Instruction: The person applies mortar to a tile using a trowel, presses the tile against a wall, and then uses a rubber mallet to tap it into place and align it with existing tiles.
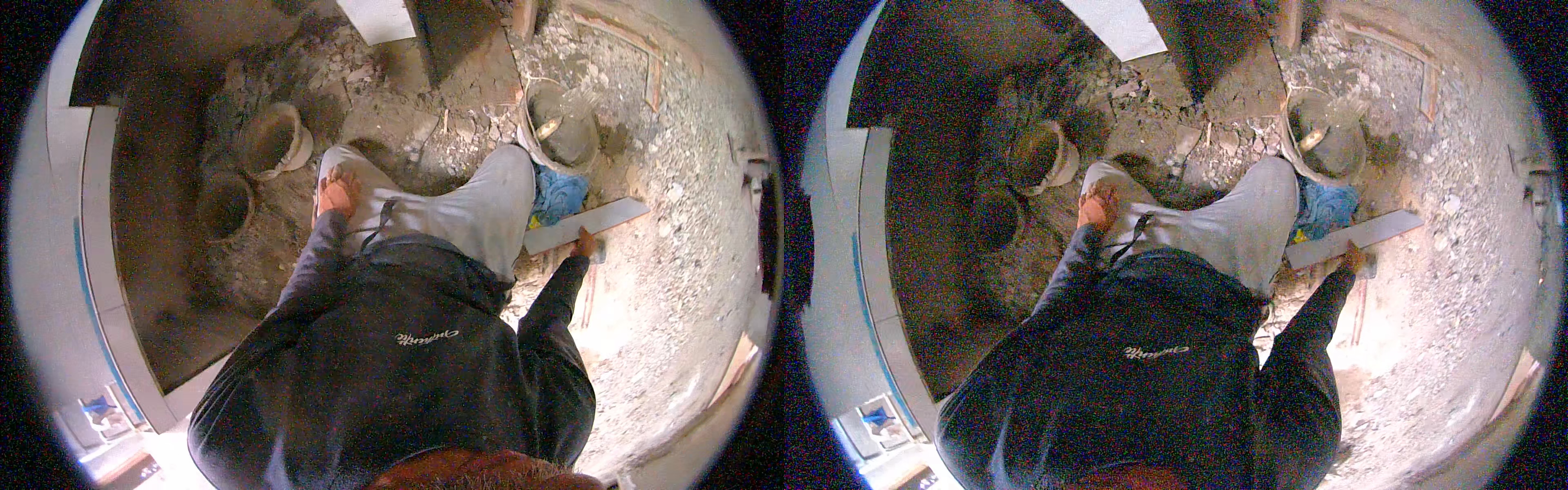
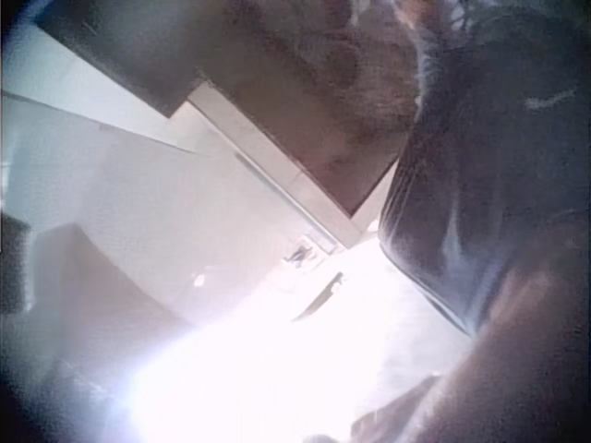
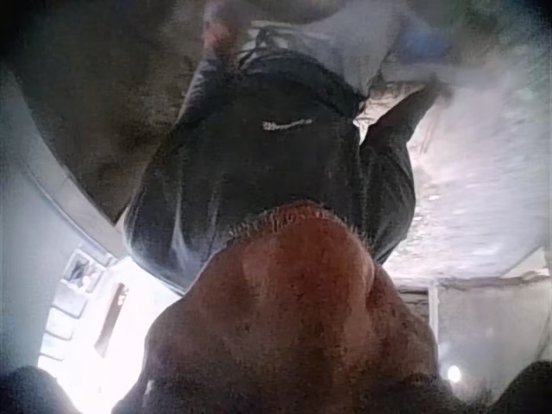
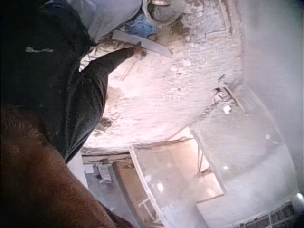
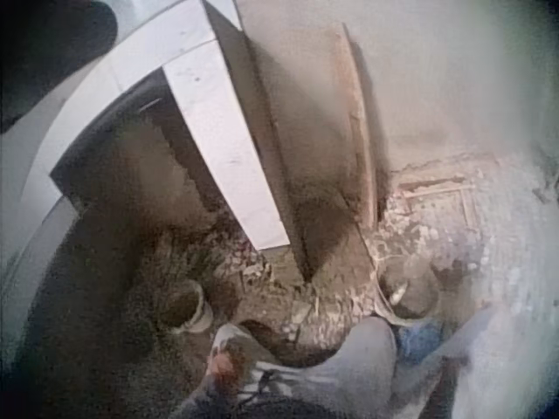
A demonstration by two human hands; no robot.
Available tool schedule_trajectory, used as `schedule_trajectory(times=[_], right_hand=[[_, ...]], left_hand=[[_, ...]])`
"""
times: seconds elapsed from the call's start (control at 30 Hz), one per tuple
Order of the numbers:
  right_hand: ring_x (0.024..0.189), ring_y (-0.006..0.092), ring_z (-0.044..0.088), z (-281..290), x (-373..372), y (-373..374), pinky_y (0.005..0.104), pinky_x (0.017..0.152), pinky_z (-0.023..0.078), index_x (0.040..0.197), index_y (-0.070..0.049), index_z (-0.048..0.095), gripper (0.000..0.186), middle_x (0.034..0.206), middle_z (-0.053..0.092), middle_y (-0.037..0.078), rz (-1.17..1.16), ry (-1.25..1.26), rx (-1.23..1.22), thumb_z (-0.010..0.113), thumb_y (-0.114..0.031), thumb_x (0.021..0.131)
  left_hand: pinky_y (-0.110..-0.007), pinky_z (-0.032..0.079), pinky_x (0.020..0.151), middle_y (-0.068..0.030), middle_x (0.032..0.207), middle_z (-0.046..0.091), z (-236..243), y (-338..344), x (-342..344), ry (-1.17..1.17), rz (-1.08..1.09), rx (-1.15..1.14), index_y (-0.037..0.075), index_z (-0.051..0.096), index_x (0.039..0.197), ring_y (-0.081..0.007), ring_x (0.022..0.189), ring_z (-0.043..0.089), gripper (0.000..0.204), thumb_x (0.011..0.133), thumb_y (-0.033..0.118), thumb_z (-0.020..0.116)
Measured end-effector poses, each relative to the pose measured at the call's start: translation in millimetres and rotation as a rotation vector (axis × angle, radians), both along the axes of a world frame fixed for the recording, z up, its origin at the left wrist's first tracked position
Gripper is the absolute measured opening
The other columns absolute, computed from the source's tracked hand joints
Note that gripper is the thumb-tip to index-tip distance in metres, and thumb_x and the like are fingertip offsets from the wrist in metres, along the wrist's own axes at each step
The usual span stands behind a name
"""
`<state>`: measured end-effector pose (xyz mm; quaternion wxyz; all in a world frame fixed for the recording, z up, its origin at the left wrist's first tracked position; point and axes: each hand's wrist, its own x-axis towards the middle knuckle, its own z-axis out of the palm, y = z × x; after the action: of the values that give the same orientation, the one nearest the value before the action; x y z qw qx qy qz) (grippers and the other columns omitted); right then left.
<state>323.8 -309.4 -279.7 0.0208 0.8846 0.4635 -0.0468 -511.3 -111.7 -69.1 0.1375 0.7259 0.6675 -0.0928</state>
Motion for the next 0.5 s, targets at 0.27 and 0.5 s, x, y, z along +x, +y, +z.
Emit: schedule_trajectory(times=[0.27,0.5], right_hand=[[0.105,0.0285,0.063,182.4,-221.8,28.4,0.0402,0.093,0.052,0.131,0.005,0.055,0.047,0.12,0.064,0.016,-0.638,1.254,1.069,0.065,-0.024,0.096],[0.117,0.0257,0.056,379.1,-276.9,68.3,0.0391,0.1,0.045,0.137,0.004,0.049,0.055,0.13,0.058,0.015,-0.281,1.171,1.204,0.067,-0.029,0.096]], left_hand=[[-0.051,0.025,0.117,-0.0099,0.154,0.044,45.8,-10.5,-24.4,0.047,0.09,0.053,0.024,0.051,0.145,-0.0301,0.146,0.035,0.051,0.1,0.046,0.045],[-0.044,0.052,0.09,-0.0196,0.117,0.069,116.2,34.5,24.4,-0.712,-0.055,0.124,0.01,0.065,0.128,-0.0369,0.105,0.067,0.04,0.097,0.035,0.06]])
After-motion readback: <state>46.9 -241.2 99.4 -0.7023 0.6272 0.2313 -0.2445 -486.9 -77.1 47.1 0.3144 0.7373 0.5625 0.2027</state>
